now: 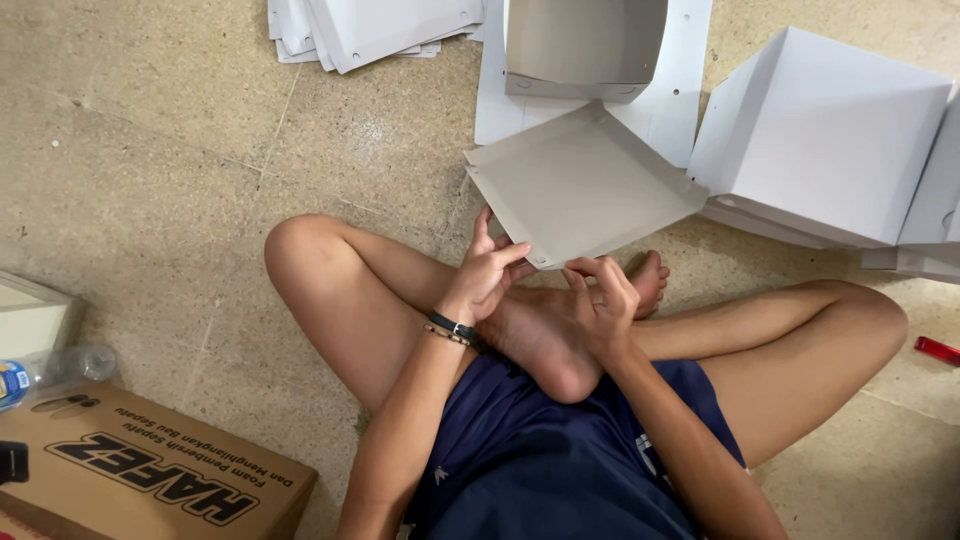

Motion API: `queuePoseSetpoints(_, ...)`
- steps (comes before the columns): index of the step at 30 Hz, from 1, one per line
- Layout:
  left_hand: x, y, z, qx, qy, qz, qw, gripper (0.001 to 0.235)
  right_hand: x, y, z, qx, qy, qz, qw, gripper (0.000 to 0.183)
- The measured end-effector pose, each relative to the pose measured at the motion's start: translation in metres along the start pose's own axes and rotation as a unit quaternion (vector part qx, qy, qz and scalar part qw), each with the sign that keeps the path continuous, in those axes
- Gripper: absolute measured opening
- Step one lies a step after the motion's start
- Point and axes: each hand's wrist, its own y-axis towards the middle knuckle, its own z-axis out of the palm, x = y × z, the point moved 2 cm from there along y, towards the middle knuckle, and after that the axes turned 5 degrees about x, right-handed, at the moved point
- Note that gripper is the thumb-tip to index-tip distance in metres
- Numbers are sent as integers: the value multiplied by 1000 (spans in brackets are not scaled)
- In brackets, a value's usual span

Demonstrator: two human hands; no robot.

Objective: The person sits on the floor and assembles white cardboard boxes by folding the flat pieces and inserting tabs into slots. They handle the boxes one at a time, stacking the finished ones to the side.

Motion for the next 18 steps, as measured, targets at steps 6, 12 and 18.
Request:
queuePoseSetpoints(6, -8, -13, 11, -32, 8, 17, 999, 88, -8, -10, 6, 26, -20, -53, 998, 24)
queuePoseSetpoints(12, -8, -21, 23, -16, 16, 50, 999, 87, -6, -7, -1, -20, 22, 34, 999, 11)
queuePoseSetpoints(18, 7, -16, 21, -28, 49, 57, 997, 84, -21, -12, 8, -110, 186, 135, 967, 10)
